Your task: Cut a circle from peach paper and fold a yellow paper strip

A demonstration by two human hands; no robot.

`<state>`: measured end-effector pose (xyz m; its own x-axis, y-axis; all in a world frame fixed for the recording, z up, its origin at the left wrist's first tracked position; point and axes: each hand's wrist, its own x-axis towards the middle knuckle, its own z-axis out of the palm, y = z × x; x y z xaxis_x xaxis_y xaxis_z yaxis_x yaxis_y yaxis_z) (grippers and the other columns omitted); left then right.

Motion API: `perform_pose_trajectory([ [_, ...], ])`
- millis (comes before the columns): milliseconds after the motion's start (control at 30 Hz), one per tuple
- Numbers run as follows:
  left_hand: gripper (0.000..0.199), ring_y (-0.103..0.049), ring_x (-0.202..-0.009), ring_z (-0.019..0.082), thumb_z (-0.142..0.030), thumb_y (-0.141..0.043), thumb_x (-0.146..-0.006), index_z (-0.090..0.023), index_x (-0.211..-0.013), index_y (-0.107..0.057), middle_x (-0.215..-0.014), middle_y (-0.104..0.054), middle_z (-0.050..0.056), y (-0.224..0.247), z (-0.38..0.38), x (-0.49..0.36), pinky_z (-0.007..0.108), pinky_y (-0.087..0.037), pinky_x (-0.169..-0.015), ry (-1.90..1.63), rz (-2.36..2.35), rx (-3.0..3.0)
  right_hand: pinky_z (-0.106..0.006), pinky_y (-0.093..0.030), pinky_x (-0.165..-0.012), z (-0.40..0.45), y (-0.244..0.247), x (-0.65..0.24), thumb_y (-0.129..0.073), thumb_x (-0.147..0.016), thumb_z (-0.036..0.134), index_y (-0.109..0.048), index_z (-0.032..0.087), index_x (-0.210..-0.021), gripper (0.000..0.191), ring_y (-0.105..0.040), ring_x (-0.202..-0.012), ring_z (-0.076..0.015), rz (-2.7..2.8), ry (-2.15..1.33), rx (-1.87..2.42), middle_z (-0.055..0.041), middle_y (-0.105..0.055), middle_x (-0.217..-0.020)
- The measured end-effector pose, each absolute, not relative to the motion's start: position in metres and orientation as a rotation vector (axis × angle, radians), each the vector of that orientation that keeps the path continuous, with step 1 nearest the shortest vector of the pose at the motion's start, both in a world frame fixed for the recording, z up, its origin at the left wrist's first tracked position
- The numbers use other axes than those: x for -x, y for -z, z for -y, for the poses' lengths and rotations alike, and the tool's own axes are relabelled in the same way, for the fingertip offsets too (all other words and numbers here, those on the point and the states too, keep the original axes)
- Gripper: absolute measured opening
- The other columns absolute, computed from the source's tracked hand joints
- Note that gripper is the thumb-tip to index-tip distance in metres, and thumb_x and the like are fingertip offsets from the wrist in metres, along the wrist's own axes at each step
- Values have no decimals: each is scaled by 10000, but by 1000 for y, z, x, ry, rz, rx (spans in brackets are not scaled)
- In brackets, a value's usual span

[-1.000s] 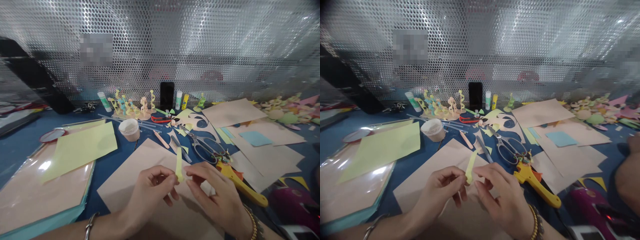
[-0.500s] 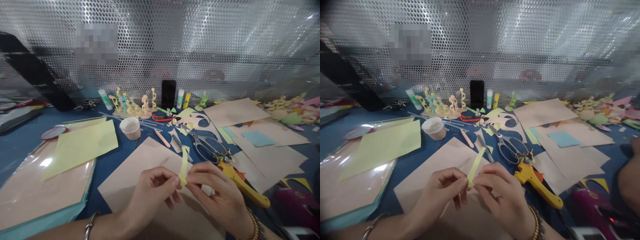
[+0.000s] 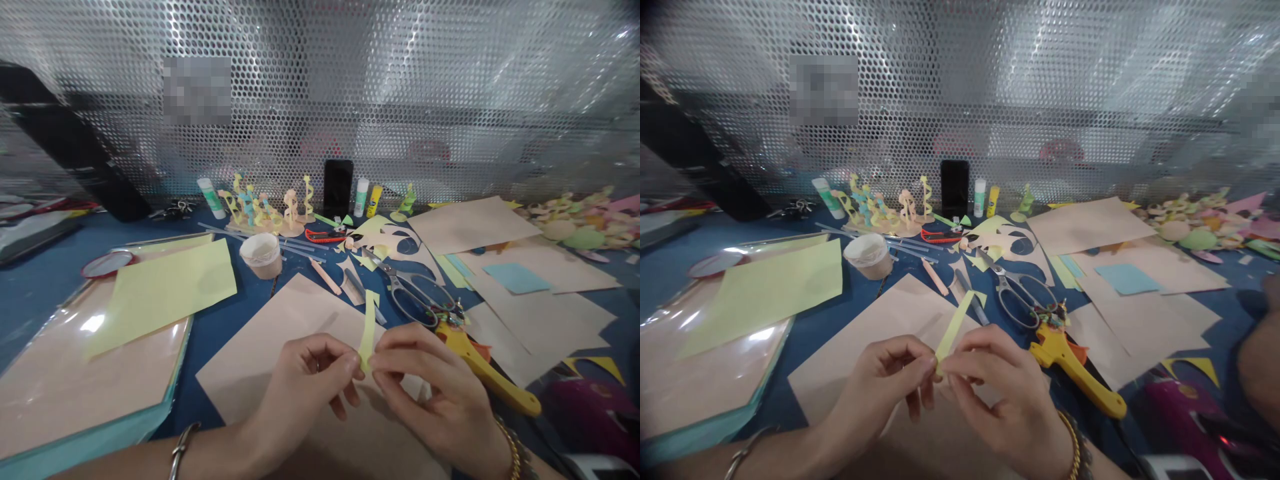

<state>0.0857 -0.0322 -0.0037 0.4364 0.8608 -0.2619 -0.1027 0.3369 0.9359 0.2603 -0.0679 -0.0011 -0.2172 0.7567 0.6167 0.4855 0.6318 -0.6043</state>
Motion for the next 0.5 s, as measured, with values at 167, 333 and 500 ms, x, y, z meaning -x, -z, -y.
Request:
perform_pose_trajectory([
  [167,216,-534,-415,79,-315,-660,-766,-147,-630,-662,-475,-600,-16,6,33,-85,152,-447,-385,-741,-908,-1026,-230,-521,-661,68,1,-261,-567,-769,2,-622,202,-822,213,-625,-797,-126,1889,-345,988,-33,-577,-903],
  [333,206,-525,-401,75,-304,-657,-770,-153,-631,-670,-476,-601,-18,5,34,-86,149,-441,-379,-722,-894,-996,-224,-510,-685,67,2,-260,-577,-770,0,-610,200,-815,207,-619,-803,-119,1877,-357,983,-27,-576,-899],
  [500,229,-522,-400,76,-322,-656,-774,-150,-624,-667,-457,-591,-18,5,35,-86,147,-431,-377,-719,-890,-989,-233,-517,-666,69,2,-259,-581,-767,7,-602,214,-858,227,-619,-807,-133,1837,-439,998,-24,-587,-889],
])
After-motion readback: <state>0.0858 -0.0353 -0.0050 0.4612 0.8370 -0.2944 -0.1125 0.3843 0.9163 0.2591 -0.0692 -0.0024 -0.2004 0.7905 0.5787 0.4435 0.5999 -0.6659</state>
